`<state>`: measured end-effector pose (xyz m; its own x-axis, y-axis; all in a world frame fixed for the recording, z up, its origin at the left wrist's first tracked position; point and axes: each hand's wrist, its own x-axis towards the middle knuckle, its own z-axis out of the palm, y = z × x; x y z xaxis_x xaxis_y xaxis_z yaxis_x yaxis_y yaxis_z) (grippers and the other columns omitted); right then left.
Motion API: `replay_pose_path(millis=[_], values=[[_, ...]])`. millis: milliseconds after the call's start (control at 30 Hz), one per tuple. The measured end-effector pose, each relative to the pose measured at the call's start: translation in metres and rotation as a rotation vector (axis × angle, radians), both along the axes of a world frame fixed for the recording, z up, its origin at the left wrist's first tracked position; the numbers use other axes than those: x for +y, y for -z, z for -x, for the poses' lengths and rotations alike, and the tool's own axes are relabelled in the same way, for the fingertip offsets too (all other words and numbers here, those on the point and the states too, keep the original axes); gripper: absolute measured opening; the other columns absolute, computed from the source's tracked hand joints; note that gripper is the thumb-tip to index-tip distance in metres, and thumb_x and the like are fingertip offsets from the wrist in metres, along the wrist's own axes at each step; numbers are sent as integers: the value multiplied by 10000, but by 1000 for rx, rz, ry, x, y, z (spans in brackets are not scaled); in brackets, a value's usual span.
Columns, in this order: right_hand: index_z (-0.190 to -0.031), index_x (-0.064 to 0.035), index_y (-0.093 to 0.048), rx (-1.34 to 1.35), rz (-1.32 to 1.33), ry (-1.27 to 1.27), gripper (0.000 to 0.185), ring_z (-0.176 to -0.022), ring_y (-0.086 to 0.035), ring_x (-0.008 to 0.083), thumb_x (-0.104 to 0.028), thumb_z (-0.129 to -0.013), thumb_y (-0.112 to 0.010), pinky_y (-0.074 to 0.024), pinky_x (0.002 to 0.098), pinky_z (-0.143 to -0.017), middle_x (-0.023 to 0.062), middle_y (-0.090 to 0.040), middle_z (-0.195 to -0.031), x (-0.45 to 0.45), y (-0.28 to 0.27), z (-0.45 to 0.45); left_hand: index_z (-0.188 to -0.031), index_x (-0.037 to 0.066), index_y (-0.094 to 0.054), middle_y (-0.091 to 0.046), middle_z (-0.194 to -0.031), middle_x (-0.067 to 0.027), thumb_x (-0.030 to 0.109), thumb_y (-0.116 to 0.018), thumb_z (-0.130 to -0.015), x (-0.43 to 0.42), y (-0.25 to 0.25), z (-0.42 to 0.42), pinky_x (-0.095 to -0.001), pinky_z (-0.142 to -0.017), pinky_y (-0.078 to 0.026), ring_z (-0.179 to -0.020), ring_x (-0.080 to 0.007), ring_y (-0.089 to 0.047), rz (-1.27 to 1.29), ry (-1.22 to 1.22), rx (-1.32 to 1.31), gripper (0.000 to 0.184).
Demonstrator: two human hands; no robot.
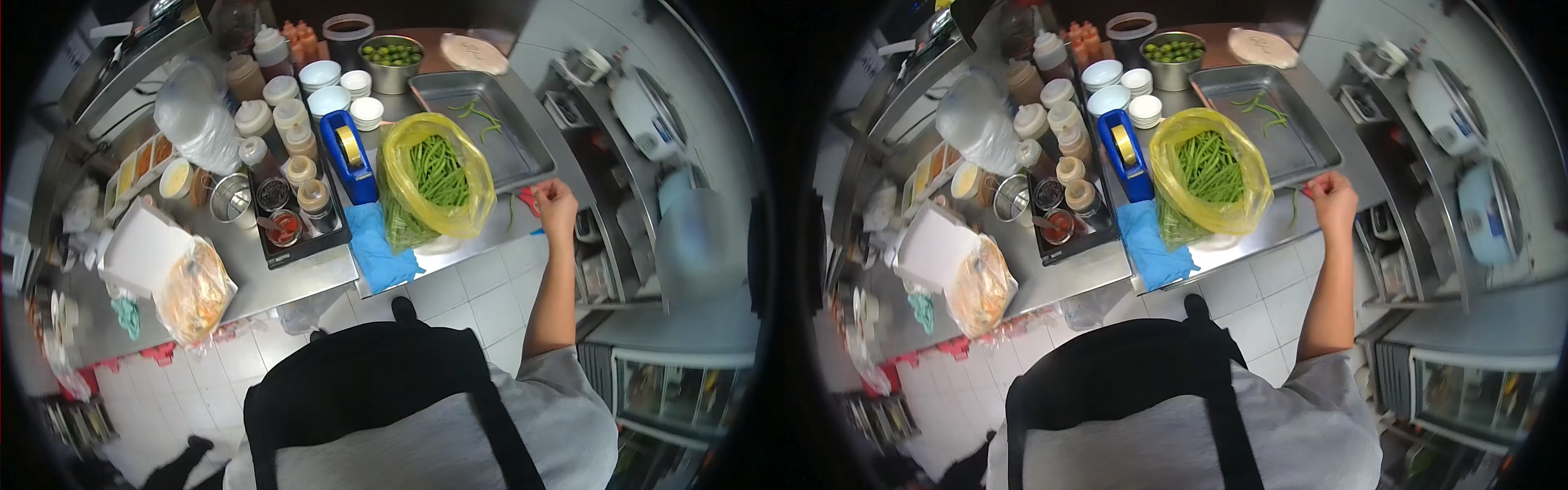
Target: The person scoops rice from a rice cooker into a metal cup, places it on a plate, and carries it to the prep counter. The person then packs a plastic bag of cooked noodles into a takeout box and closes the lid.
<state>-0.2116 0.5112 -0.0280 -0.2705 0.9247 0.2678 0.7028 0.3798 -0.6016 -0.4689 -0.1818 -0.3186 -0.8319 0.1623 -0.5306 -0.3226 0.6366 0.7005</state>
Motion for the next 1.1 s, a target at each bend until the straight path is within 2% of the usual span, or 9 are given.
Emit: replay_pose_path(millis=[133,200,367,500,633,767,933,967,1100], values=[[-894,-29,-662,300,155,-374,78,-691,-590,89,-57,-822,-647,-479,254,-655,39,-656,-771,22,29,59,-920,61,-584,-608,-873,-48,226,-621,-883,35,-15,-49,-297,-706,-468,-782,-155,-542,81,-13,-43,173],[-910,-40,-667,295,23,-523,103,-693,-580,87,-21,-811,-651,-477,244,-652,33,-636,-792,13,-1,86,-928,61,-586,-611,-879,-51,235,-623,-880,58,-18,-57,-300,-710,-469,-789,-161,-546,85,20,-51,183],[-845,-43,-672,307,-170,-501,107,-663,-548,88,-13,-749,-710,-465,227,-629,17,-572,-774,50,-45,92,-945,63,-592,-618,-894,-60,255,-628,-871,113,-23,-55,-310,-722,-473,-807,-176,-555,104,170,-72,210],[-813,-48,-671,398,-167,-359,125,-630,-516,71,-20,-717,-746,-452,221,-603,0,-562,-765,79,-53,52,-960,64,-596,-623,-906,-67,272,-633,-865,146,-19,-41,-317,-732,-475,-821,-188,-562,92,282,-71,232],[-859,-53,-683,48,-381,-277,149,-619,-523,99,-47,-719,-732,-456,245,-609,34,-572,-782,131,-83,12,-974,64,-600,-628,-917,-74,289,-637,-858,181,-11,-16,-324,-741,-478,-836,-201,-570,64,336,-52,255],[-892,-82,-693,-208,-515,-178,143,-749,-608,204,-110,-752,-689,-489,319,-695,82,-622,-863,251,-115,-41,-988,65,-605,-634,-929,-82,305,-642,-851,224,-11,-7,-332,-751,-481,-850,-213,-577,50,342,-39,279],[-966,-72,-693,-385,-459,-26,209,-787,-644,252,-166,-781,-668,-495,346,-728,118,-664,-871,406,-169,-112,-1006,67,-610,-640,-944,-90,326,-647,-842,297,3,-20,-341,-762,-484,-868,-228,-586,49,323,-46,309],[-993,-69,-692,-476,-558,-35,236,-803,-660,284,-177,-785,-667,-501,372,-742,144,-681,-914,455,-169,-127,-1009,67,-611,-642,-947,-92,330,-648,-841,318,5,-33,-343,-765,-485,-871,-231,-588,61,316,-53,315],[-962,-82,-692,-643,-551,-45,202,-845,-653,324,-179,-791,-645,-503,402,-765,162,-676,-928,612,-146,-143,-1024,68,-615,-647,-958,-99,347,-653,-834,396,16,-91,-350,-774,-488,-886,-243,-595,137,225,-98,339]])
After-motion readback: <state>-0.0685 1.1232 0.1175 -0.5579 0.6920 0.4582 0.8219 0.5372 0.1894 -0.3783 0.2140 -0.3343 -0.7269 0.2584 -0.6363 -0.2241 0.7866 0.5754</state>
